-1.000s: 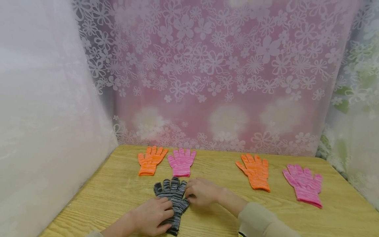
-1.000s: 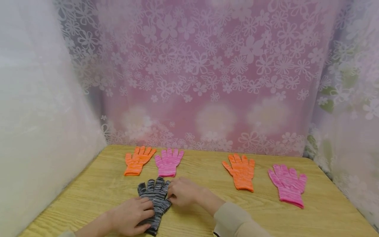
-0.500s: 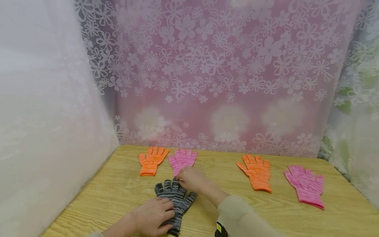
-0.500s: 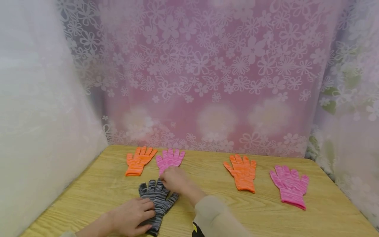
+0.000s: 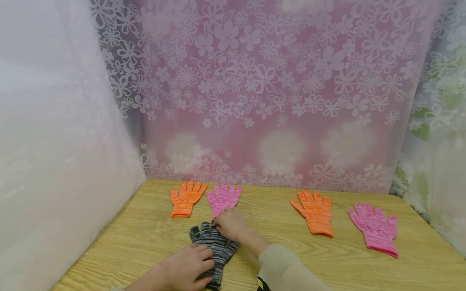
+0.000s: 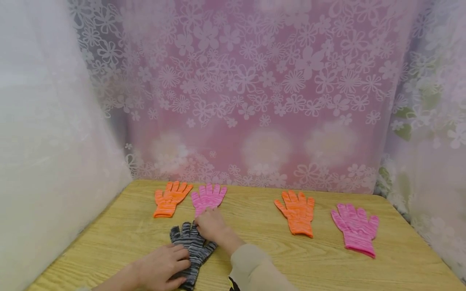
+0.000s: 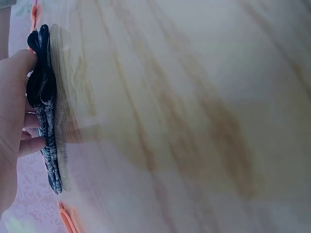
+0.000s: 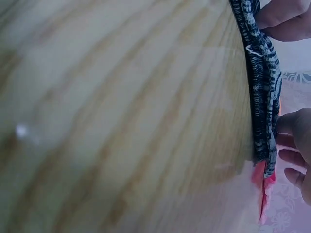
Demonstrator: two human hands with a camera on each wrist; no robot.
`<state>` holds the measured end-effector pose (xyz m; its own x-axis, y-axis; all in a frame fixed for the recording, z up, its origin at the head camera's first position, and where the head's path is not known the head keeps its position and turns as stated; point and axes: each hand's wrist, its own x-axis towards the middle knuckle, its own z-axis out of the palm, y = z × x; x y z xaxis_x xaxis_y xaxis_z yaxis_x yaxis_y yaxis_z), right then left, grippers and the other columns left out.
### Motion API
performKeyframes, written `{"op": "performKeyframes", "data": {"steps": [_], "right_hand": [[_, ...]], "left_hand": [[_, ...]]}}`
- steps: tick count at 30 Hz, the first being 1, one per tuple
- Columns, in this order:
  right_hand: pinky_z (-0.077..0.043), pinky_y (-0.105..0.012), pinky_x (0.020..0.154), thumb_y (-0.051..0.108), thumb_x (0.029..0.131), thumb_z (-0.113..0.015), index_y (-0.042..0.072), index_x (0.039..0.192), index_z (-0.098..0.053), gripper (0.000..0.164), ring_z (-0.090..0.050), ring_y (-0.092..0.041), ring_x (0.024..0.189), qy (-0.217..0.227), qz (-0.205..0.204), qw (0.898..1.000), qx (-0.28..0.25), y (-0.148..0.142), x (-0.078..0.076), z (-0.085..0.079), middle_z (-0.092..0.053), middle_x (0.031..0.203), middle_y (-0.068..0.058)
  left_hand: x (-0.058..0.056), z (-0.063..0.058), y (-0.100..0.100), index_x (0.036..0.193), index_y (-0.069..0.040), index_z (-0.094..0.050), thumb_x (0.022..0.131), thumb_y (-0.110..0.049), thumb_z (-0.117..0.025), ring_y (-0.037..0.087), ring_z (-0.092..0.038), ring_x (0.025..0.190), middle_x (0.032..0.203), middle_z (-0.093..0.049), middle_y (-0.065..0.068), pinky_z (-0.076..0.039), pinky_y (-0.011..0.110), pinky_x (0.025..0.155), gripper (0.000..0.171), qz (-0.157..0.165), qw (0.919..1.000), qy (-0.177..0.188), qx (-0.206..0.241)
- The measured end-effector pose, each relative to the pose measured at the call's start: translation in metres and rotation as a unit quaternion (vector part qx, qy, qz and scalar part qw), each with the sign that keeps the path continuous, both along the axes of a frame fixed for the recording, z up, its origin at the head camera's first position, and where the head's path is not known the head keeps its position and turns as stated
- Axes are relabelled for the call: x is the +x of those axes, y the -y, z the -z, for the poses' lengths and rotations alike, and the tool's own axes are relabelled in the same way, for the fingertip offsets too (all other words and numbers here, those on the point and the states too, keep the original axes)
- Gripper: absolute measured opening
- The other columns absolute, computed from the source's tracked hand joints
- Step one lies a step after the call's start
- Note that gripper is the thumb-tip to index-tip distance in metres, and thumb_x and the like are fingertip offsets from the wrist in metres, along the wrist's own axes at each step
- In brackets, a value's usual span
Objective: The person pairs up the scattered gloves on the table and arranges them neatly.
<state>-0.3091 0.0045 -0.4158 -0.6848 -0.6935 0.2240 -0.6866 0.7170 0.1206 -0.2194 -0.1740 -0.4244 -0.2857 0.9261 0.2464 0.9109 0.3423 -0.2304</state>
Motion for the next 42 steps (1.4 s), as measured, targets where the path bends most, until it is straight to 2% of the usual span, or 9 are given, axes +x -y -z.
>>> {"op": "performKeyframes", "data": {"steps": [4,9,13,23,32,37,42], "right_hand": [[-0.042,-0.031,0.077,0.023,0.088,-0.063,0.023,0.091,-0.075,0.013,-0.053,-0.012,0.087,-0.023,-0.006,1.0,-0.009,0.0001,0.0006,0.0021,-0.064,0.092,0.008],[-0.042,-0.027,0.065,0.018,0.086,-0.063,0.019,0.078,-0.074,0.014,-0.053,-0.013,0.075,-0.072,-0.02,0.996,-0.048,-0.0005,-0.0019,0.0034,-0.063,0.08,0.007],[-0.041,-0.028,0.061,0.015,0.084,-0.063,0.018,0.071,-0.072,0.016,-0.051,-0.013,0.069,-0.089,-0.023,0.994,-0.063,-0.0022,-0.0034,0.0046,-0.06,0.071,0.006],[-0.043,-0.03,0.067,0.018,0.084,-0.064,0.018,0.072,-0.073,0.015,-0.05,-0.014,0.069,-0.054,-0.014,0.998,-0.041,-0.0055,-0.0024,0.0043,-0.058,0.072,0.005],[-0.044,-0.028,0.07,0.021,0.083,-0.064,0.018,0.079,-0.073,0.011,-0.052,-0.015,0.079,-0.06,0.0,0.997,-0.056,-0.0038,0.0002,-0.0015,-0.058,0.082,0.004],[-0.041,-0.03,0.071,0.02,0.083,-0.061,0.024,0.087,-0.074,0.014,-0.051,-0.013,0.08,-0.039,-0.005,0.999,-0.011,-0.0013,0.0017,-0.0037,-0.063,0.086,0.007],[-0.037,-0.032,0.073,0.02,0.083,-0.06,0.027,0.091,-0.075,0.019,-0.049,-0.013,0.08,-0.003,0.009,0.999,0.032,0.0,0.0045,-0.0041,-0.063,0.087,0.008]], "left_hand": [[0.0006,0.0007,0.0,0.092,-0.021,-0.06,0.093,-0.038,-0.05,0.006,-0.047,0.079,0.089,-0.051,-0.008,-0.037,0.018,0.064,0.02,-0.002,1.0,0.003,0.003],[0.0014,-0.0002,0.0,0.092,-0.021,-0.059,0.093,-0.039,-0.049,0.006,-0.046,0.079,0.089,-0.05,-0.008,-0.038,0.019,0.064,0.02,-0.006,0.9999,0.009,0.001],[0.0017,-0.0004,0.0003,0.093,-0.021,-0.059,0.094,-0.039,-0.049,0.006,-0.046,0.08,0.09,-0.05,-0.008,-0.038,0.02,0.065,0.02,-0.008,0.9999,0.012,0.0],[0.0012,0.0009,0.0007,0.092,-0.021,-0.058,0.093,-0.038,-0.05,0.007,-0.046,0.079,0.089,-0.05,-0.008,-0.037,0.019,0.064,0.019,-0.004,0.9999,0.013,0.009],[0.0024,-0.0013,0.0015,0.092,-0.021,-0.058,0.093,-0.038,-0.049,0.007,-0.046,0.079,0.09,-0.049,-0.008,-0.035,0.018,0.063,0.02,-0.011,0.9997,0.021,0.003],[0.0016,-0.0015,0.0008,0.091,-0.021,-0.058,0.093,-0.039,-0.051,0.006,-0.044,0.077,0.088,-0.048,-0.008,-0.034,0.018,0.062,0.019,-0.012,0.9998,0.015,0.006],[0.0017,-0.0014,0.0006,0.093,-0.021,-0.058,0.093,-0.039,-0.049,0.006,-0.045,0.079,0.089,-0.049,-0.008,-0.037,0.019,0.064,0.02,-0.012,0.9998,0.015,-0.001]]}}
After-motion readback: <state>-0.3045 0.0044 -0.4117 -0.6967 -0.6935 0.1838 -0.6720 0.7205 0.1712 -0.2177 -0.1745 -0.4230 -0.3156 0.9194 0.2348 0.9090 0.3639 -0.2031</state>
